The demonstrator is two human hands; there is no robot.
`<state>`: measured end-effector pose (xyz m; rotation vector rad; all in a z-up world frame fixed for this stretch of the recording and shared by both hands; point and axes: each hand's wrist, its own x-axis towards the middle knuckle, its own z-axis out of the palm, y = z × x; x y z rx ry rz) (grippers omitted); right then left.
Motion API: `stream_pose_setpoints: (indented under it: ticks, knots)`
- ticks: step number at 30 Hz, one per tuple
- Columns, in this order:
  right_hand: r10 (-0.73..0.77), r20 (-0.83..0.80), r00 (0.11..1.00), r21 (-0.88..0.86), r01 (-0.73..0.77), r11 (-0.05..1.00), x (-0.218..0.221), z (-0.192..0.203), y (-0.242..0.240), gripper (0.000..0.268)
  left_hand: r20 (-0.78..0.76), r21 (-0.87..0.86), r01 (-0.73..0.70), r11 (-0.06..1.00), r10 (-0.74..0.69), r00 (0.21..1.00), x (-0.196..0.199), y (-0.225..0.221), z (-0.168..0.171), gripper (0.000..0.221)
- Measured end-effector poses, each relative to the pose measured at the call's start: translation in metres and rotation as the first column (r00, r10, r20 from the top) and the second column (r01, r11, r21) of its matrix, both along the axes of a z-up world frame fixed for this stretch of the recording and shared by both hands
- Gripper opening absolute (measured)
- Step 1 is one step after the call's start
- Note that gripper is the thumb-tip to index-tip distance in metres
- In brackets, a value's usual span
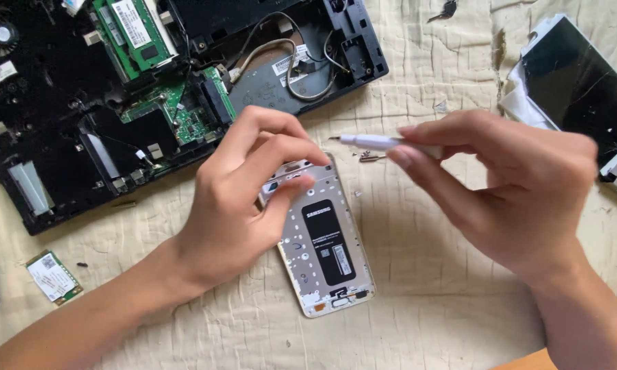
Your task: Applying adhesive to a smartphone frame and installing internal components during a repair process.
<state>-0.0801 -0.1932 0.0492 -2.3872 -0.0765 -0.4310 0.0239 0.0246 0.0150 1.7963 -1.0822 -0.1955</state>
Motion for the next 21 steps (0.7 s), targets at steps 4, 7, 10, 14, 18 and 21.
stream_pose_setpoints:
  ticks: [4,7,10,14,18,21]
  knots:
    - [0.021,0.001,1.0,0.225,-0.021,0.974,-0.018,-0.018,-0.02,0.023,-0.047,-0.091,-0.007,0.996,0.003,0.999,-0.001,-0.012,-0.007,0.028]
    - [-0.1,-0.041,0.994,0.27,0.107,0.957,-0.043,-0.046,-0.045,0.022,-0.078,-0.124,0.035,0.992,-0.045,0.996,0.001,-0.01,-0.01,0.038]
    - [-0.149,-0.128,0.98,0.331,0.184,0.926,-0.053,-0.061,-0.059,0.042,-0.124,-0.162,0.1,0.982,-0.121,0.985,0.006,-0.001,-0.001,0.026]
    - [-0.055,-0.112,0.992,0.309,0.087,0.947,-0.047,-0.038,-0.034,0.028,0.069,-0.238,0.102,0.966,-0.088,0.994,0.011,0.007,0.011,0.016]
    - [0.015,-0.082,0.997,0.315,0.012,0.949,-0.044,-0.035,-0.028,0.017,0.116,-0.242,0.078,0.967,-0.051,0.992,0.01,0.009,0.015,0.01]
    - [0.045,-0.053,0.998,0.288,-0.028,0.957,-0.041,-0.029,-0.022,0.018,0.105,-0.228,0.087,0.97,-0.064,0.992,0.011,0.009,0.019,0.008]
